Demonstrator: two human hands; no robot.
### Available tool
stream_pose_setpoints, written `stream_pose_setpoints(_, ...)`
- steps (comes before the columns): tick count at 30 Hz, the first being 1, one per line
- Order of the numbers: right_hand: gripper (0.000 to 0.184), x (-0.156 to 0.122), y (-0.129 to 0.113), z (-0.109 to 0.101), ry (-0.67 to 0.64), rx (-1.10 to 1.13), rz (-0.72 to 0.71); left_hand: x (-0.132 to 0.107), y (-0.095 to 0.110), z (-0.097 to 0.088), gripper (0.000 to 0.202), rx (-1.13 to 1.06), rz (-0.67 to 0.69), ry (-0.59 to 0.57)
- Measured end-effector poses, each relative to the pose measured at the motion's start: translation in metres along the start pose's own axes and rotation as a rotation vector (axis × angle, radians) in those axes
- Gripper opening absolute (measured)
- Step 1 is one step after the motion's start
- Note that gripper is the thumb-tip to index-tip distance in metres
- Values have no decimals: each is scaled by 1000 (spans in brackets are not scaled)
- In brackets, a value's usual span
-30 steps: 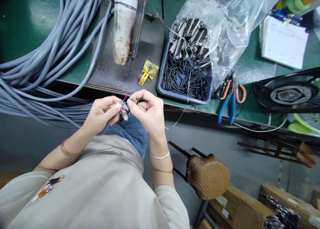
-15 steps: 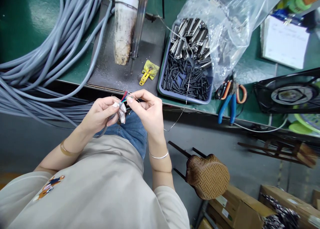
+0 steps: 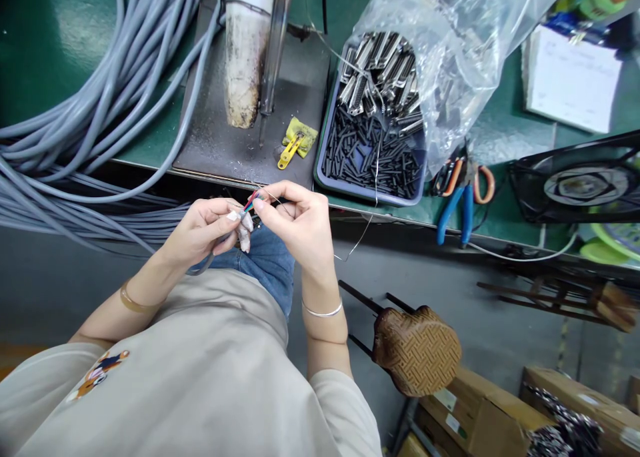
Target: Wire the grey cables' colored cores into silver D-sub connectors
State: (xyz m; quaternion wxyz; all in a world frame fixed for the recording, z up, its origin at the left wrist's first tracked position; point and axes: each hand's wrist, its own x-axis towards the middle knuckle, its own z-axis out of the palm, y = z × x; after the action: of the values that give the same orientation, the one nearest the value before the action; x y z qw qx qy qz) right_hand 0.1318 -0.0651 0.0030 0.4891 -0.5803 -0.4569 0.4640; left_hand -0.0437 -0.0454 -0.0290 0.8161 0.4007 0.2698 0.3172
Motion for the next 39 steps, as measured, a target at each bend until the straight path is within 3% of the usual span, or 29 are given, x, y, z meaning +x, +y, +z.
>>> stream_pose_setpoints(15,22,-6,4,1,9,3,-43,1,0,-1,26,149,157,74)
stream_pose_setpoints(20,11,-9,8,2,-19,-1,-147,2,0,-7,16,397,376,136)
stream_pose_setpoints(26,18,-15,20,-5,3,-77,-197,4,4,-10,12,675,623,109)
stream_pose_setpoints(32,18,-17,27,-8,21,-86,-255,3,0,-9,15,706,617,113)
stream_pose_setpoints(39,13,-15,30,-5,84,-158,-333,-1,1,-7,18,689,480,156)
